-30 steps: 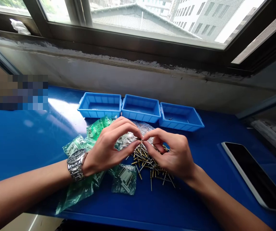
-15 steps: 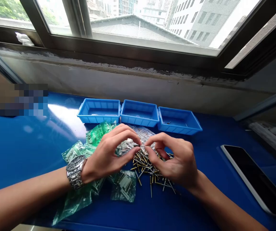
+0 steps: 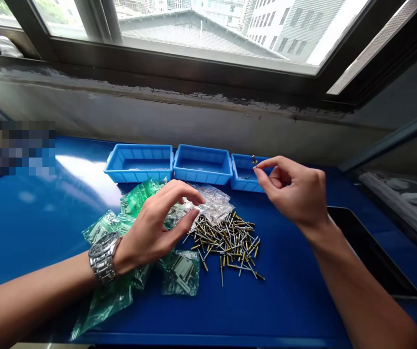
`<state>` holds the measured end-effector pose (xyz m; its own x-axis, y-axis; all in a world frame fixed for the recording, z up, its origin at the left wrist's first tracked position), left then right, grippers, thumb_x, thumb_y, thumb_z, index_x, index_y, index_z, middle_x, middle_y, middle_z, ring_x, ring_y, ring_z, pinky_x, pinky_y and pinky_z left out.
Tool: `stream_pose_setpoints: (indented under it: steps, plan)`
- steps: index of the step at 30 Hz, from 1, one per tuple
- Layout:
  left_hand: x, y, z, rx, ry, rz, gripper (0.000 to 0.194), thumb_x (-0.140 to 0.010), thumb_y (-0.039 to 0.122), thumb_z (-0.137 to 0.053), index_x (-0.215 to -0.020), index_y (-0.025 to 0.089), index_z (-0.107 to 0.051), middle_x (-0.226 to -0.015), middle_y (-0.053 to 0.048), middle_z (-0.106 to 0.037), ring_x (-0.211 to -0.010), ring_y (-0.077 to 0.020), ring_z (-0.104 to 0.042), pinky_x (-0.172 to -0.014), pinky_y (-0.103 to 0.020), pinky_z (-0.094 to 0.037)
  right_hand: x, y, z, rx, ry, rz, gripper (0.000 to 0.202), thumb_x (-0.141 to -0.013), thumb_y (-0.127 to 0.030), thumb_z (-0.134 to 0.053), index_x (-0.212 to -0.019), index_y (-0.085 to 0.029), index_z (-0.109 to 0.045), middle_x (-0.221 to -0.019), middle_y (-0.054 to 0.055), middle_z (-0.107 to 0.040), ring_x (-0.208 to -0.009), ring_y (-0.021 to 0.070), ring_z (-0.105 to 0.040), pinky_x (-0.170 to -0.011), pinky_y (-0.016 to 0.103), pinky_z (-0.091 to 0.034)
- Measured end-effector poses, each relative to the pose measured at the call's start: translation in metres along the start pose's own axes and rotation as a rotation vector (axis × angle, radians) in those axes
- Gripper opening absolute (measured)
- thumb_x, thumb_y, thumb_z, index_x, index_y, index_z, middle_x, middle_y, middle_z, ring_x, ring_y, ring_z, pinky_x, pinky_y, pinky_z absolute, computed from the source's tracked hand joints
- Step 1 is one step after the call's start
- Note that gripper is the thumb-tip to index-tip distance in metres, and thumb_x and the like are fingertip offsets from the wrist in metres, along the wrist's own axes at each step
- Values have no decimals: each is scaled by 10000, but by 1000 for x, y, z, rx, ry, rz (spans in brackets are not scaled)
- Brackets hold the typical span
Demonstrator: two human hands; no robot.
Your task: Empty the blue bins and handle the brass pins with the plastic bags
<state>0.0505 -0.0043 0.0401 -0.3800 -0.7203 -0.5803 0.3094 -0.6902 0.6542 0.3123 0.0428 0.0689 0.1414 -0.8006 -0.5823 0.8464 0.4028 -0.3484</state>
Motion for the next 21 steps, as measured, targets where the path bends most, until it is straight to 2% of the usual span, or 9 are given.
stream_pose_setpoints:
  steps: [4,6,8,10,13,15,18,21]
  plan:
    - [-1,0,-1,-2,-16,11,128,-981,94,-582,-1078,162,-631,-1026,-32,-689,-959,-146,-635,-828,-305,-543,-5,14,5,63,10,-57,90,-897,-284,-695,-882,-214,-750,-552,-54,-473,-489,110,-442,-576,293,-402]
    - [-1,0,-1,-6,-24,11,131,-980,89,-575,-1068,168,-630,-1017,-32,-689,-956,-151,-640,-824,-310,-547,-5,10,5,30,-50,-39,109,-905,-297,-686,-874,-211,-745,-553,-53,-471,-493,109,-436,-569,289,-392]
    - [0,1,-1,-9,-33,11,141,-977,83,-568,-1065,175,-627,-1008,-32,-690,-946,-156,-643,-815,-313,-549,-4,6,4,-44,-197,-13,149,-918,-329,-675,-854,-207,-732,-551,-54,-458,-491,106,-413,-540,282,-369]
    - [1,1,-1,-7,-40,13,148,-976,81,-563,-1065,181,-626,-1002,-32,-691,-937,-159,-645,-803,-314,-550,-2,4,1,-118,-416,-9,203,-928,-368,-664,-823,-204,-721,-544,-53,-451,-482,103,-393,-499,272,-337]
    - [1,1,-1,-5,-48,17,147,-978,91,-563,-1067,189,-625,-1002,-34,-695,-932,-167,-649,-797,-323,-555,4,10,-4,-161,-756,-35,254,-909,-408,-676,-774,-199,-726,-536,-46,-481,-470,99,-408,-455,254,-298]
    - [0,0,-2,-5,-56,17,145,-980,97,-562,-1065,194,-626,-998,-34,-698,-929,-173,-652,-793,-329,-559,9,16,-6,-155,-913,-54,271,-885,-424,-696,-739,-199,-734,-540,-40,-504,-468,100,-422,-445,248,-280]
    - [-1,0,-3,-2,-67,16,152,-976,95,-562,-1069,195,-630,-997,-36,-702,-929,-178,-654,-788,-336,-564,13,21,-6,-144,-1023,-73,300,-873,-434,-706,-683,-203,-729,-543,-28,-519,-464,103,-424,-437,249,-266]
    - [-1,-1,-3,5,-73,11,162,-968,86,-566,-1075,188,-632,-999,-37,-704,-931,-179,-655,-789,-340,-566,15,20,-6,-153,-1071,-78,303,-866,-448,-716,-681,-210,-741,-543,-20,-529,-452,105,-422,-422,252,-261]
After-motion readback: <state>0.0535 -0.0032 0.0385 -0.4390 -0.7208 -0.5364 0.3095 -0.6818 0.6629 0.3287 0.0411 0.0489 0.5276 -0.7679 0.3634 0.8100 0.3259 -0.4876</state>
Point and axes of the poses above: each hand's wrist, its own x-axis away from the middle knuckle, its own z-axis out of the back of the hand, y = z × x, the point moved 3 cm from there along -x, towards the middle knuckle
